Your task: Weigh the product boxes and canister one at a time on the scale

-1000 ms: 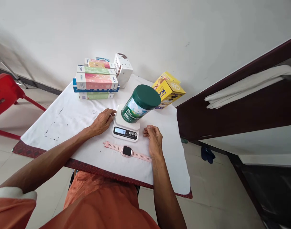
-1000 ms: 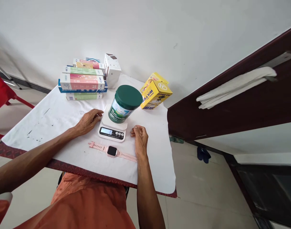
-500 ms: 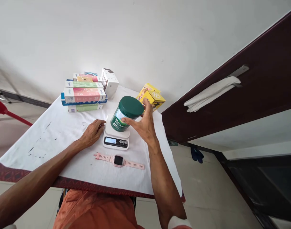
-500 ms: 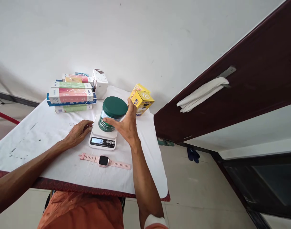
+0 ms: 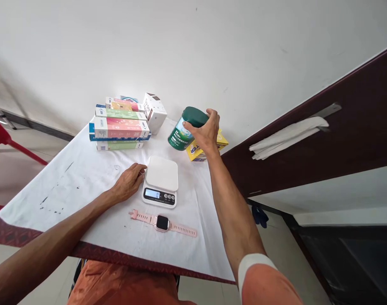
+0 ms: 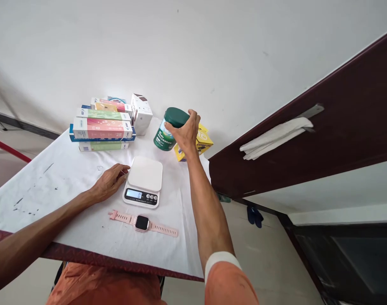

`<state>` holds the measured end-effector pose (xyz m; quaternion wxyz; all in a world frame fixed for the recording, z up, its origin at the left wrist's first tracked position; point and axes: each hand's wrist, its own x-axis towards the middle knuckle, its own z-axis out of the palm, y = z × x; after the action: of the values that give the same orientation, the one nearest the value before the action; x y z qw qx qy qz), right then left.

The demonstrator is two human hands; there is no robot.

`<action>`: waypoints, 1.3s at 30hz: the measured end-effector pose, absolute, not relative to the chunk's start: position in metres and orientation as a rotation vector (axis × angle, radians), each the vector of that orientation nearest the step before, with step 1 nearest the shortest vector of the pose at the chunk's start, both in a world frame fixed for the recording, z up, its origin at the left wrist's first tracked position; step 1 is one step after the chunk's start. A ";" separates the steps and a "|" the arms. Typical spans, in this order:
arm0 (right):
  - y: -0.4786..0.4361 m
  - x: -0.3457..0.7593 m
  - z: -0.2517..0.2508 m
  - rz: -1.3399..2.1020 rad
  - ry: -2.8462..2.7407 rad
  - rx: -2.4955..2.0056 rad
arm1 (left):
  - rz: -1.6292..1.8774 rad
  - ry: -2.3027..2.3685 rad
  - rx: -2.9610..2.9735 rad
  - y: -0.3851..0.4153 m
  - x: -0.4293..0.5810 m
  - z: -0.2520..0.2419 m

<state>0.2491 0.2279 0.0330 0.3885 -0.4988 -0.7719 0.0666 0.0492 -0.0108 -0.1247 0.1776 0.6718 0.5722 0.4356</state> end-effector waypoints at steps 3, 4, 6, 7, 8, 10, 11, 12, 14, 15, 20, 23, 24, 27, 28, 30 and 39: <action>0.261 0.233 0.017 0.153 -1.962 -1.352 | 1.225 1.619 1.901 -0.010 0.050 -0.127; 0.268 0.229 0.011 0.143 -1.957 -1.377 | 1.216 1.624 1.893 -0.010 0.051 -0.127; 0.279 0.223 0.000 0.110 -1.941 -1.425 | 1.199 1.633 1.869 -0.010 0.051 -0.127; 0.282 0.222 -0.004 0.089 -1.928 -1.449 | 1.190 1.635 1.855 -0.010 0.052 -0.126; 0.285 0.222 -0.008 0.068 -1.913 -1.471 | 1.182 1.636 1.841 -0.010 0.052 -0.125; 0.290 0.223 -0.014 0.035 -1.896 -1.498 | 1.169 1.633 1.816 -0.011 0.053 -0.123; 0.292 0.225 -0.015 0.030 -1.895 -1.508 | 1.165 1.631 1.804 -0.011 0.053 -0.122; 0.294 0.226 -0.016 0.030 -1.899 -1.517 | 1.162 1.629 1.793 -0.011 0.054 -0.121; 0.297 0.228 -0.015 0.027 -1.926 -1.536 | 1.163 1.626 1.775 -0.011 0.055 -0.120; 0.298 0.229 -0.014 0.016 -1.952 -1.539 | 1.164 1.625 1.769 -0.011 0.055 -0.120; 0.297 0.215 -0.002 -0.012 -2.131 -1.378 | 1.148 1.626 1.768 -0.010 0.056 -0.120; 0.296 0.185 0.000 0.123 -2.169 -1.266 | 1.124 1.646 1.766 -0.010 0.057 -0.119; 0.296 0.171 0.000 0.214 -2.162 -1.277 | 1.118 1.651 1.761 -0.010 0.057 -0.118; 0.295 0.125 -0.006 0.524 -2.076 -1.414 | 1.111 1.654 1.739 -0.010 0.058 -0.117; 0.295 0.111 -0.008 0.583 -2.038 -1.453 | 1.113 1.653 1.733 -0.010 0.058 -0.117; 0.294 0.089 -0.012 0.610 -1.976 -1.503 | 1.120 1.655 1.724 -0.010 0.058 -0.117; 0.276 0.112 0.002 0.495 -1.827 -1.558 | 1.095 1.641 1.714 -0.009 0.058 -0.117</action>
<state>0.1123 0.2761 0.0016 0.3384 -0.5981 -0.7012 0.1899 0.0577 -0.0093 -0.1171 0.2612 0.6331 0.6061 0.4046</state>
